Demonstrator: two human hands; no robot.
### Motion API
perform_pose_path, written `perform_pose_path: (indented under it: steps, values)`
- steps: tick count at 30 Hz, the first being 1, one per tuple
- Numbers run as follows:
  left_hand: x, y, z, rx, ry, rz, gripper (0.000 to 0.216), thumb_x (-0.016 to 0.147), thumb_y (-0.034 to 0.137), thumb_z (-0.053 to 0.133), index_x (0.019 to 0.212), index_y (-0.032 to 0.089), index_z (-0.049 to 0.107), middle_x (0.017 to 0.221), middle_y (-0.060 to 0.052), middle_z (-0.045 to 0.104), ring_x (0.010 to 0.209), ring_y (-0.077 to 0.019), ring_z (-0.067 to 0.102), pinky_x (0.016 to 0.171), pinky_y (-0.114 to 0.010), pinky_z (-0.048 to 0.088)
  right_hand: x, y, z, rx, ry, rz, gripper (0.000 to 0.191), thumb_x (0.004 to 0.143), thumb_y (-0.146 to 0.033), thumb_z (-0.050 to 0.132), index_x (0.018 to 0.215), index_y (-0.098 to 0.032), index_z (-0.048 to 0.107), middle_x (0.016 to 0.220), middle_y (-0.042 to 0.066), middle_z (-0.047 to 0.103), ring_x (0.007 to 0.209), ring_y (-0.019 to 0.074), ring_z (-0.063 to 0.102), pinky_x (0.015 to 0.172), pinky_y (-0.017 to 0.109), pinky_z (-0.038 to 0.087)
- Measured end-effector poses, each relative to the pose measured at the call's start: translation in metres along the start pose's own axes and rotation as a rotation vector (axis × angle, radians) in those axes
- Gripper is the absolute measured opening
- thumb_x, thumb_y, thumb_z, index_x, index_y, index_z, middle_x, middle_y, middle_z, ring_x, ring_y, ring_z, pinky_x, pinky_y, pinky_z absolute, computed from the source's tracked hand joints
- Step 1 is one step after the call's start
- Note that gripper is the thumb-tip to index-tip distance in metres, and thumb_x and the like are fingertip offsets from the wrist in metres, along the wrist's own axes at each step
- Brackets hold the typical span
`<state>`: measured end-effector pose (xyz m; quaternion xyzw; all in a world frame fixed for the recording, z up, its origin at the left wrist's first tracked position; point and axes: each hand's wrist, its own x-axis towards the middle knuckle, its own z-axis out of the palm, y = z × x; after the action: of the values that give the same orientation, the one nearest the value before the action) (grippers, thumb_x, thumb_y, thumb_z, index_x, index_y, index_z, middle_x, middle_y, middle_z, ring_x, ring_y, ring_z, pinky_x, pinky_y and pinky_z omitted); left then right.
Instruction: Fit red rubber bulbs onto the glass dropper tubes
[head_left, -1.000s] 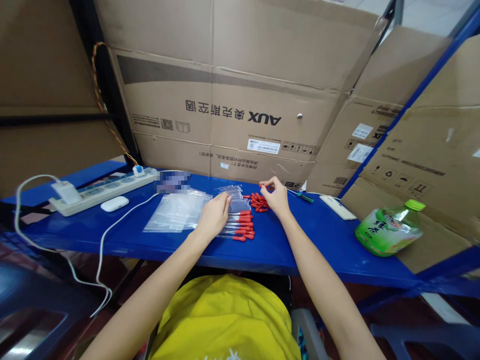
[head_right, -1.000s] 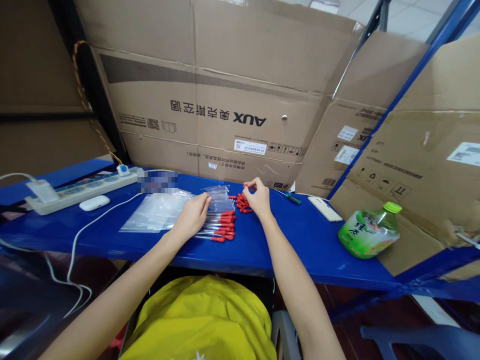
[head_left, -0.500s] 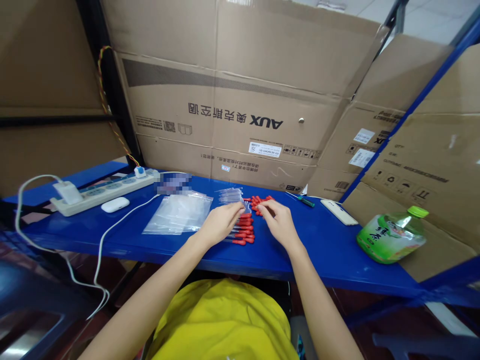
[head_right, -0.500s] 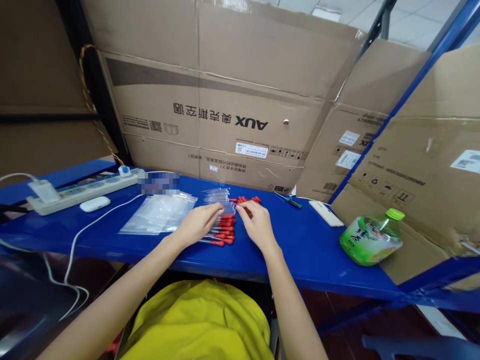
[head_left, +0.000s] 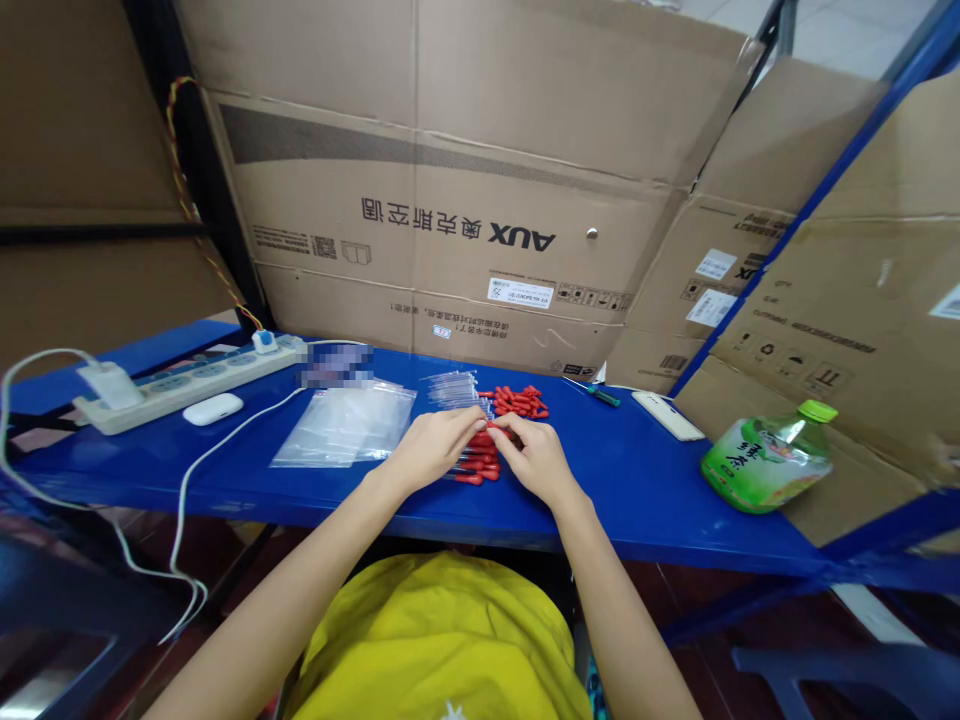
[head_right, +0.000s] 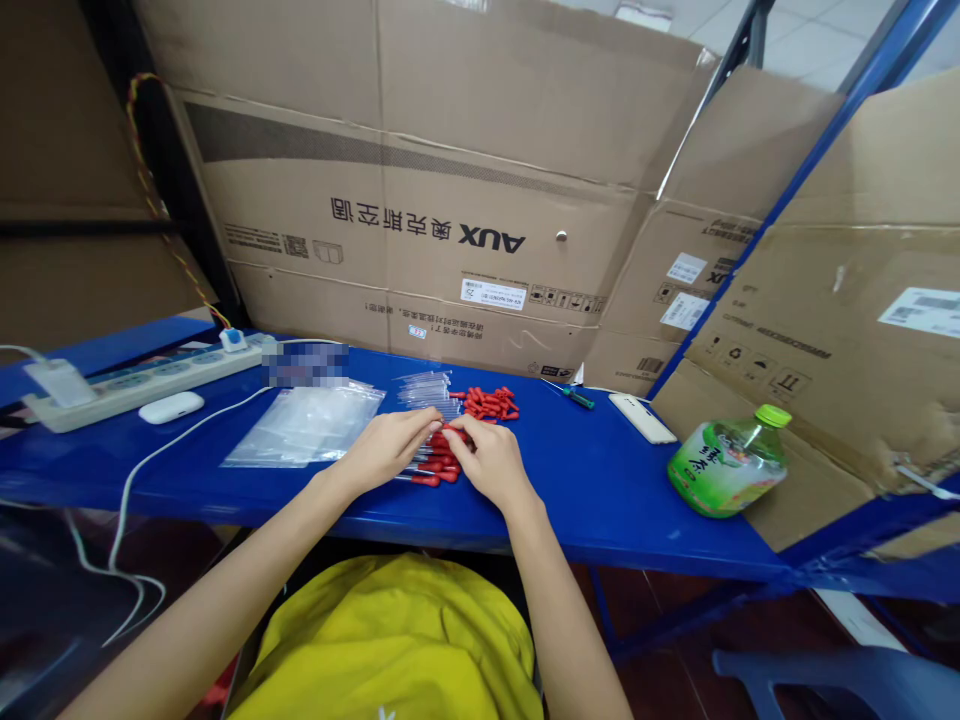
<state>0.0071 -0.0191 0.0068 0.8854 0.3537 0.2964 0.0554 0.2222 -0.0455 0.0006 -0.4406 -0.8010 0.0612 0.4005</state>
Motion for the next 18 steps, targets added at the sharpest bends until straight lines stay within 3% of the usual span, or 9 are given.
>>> perform_pose_path:
  steps: [18]
  values:
    - [-0.0003, 0.0041, -0.0013, -0.053, 0.015, 0.013, 0.034, 0.113, 0.036, 0.029, 0.102, 0.023, 0.059, 0.096, -0.006, 0.071, 0.089, -0.0223, 0.070, 0.080, -0.033, 0.050, 0.0001, -0.0087, 0.0080, -0.111, 0.061, 0.052, 0.027, 0.108, -0.041, 0.051, 0.099, -0.024, 0.070, 0.072, 0.001, 0.073, 0.062, 0.0176, 0.067, 0.065, 0.026, 0.041]
